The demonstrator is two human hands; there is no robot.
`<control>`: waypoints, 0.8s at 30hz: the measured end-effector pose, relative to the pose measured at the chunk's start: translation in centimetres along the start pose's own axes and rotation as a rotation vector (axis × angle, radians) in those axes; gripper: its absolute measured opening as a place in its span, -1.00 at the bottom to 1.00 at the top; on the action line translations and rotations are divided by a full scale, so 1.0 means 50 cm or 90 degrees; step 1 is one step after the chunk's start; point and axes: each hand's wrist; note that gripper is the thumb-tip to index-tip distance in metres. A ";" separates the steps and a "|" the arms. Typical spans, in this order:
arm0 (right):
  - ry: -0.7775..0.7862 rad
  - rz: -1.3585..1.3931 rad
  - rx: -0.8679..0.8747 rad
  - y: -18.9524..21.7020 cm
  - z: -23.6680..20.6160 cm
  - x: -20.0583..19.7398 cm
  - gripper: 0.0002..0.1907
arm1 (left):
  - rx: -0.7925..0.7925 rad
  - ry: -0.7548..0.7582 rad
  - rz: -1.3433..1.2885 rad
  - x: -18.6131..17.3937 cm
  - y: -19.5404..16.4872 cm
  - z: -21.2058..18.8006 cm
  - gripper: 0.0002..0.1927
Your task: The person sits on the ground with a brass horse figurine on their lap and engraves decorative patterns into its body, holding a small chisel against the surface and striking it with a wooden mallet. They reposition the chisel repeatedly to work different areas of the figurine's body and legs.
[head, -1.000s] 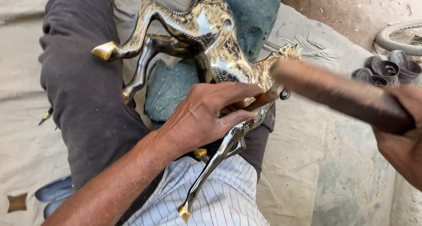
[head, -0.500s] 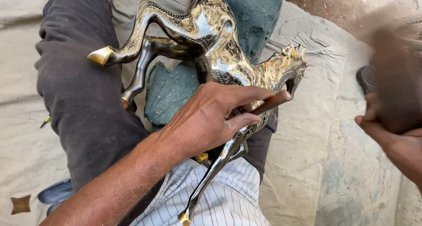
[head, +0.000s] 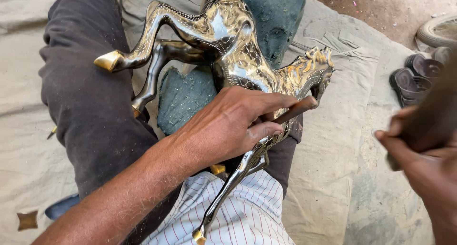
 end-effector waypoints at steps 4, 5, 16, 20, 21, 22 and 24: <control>-0.005 -0.036 0.082 0.046 0.015 0.004 -0.72 | 0.127 -0.100 -0.049 0.004 0.011 -0.002 -0.44; -0.004 -0.106 -0.056 0.054 0.021 0.007 -0.69 | 0.129 -0.095 -0.047 0.007 0.014 -0.003 -0.45; 0.043 -0.327 -0.258 0.094 -0.008 0.002 -0.67 | 0.157 -0.102 -0.076 -0.002 0.004 -0.021 -0.51; -0.044 0.126 -0.055 0.056 -0.088 0.058 -0.73 | 0.036 -0.273 -0.218 -0.033 0.019 -0.070 -0.52; -0.029 0.261 -0.040 0.033 -0.109 0.073 -0.71 | -0.011 -0.332 -0.245 -0.041 0.026 -0.082 -0.49; -0.018 0.353 -0.025 0.004 -0.129 0.092 -0.71 | -0.031 -0.337 -0.243 -0.047 0.033 -0.089 -0.51; 0.007 0.492 0.012 -0.056 -0.165 0.128 -0.71 | -0.061 -0.344 -0.232 -0.054 0.040 -0.091 -0.54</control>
Point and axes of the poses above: each hand's wrist, its own z-axis towards the middle knuckle, its own x-axis out of the palm, y = z × x, and after that the axes turned 12 degrees about -y, right-handed
